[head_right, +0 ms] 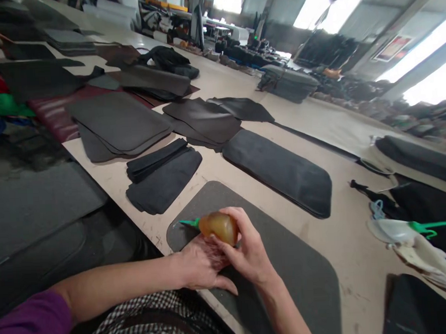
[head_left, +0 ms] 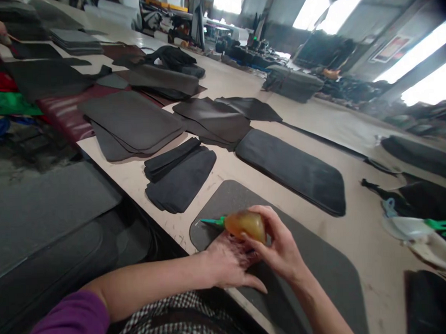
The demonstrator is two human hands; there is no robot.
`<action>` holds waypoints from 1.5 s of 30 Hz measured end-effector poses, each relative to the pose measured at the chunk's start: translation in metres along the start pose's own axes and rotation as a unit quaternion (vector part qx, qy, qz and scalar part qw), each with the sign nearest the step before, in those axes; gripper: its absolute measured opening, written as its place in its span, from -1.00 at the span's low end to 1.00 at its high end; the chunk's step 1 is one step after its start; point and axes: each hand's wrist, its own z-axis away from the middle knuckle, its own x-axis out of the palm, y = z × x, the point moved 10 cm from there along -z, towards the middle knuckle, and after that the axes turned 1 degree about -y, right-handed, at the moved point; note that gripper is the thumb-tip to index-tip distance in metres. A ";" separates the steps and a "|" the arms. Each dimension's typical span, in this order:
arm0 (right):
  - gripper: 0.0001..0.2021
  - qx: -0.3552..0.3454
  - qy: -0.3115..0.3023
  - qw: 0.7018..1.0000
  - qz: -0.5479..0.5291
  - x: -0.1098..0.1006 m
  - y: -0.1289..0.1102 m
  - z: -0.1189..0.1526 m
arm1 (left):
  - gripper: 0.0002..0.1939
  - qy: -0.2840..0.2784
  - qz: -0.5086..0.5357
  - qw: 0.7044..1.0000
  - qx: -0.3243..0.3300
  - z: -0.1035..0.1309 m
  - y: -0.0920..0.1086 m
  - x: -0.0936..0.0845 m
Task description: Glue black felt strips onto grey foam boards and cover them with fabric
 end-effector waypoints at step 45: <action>-0.54 0.171 0.081 0.970 -0.154 0.005 0.014 0.015 | -0.15 -0.061 0.029 0.996 -0.054 -0.006 -0.019 0.011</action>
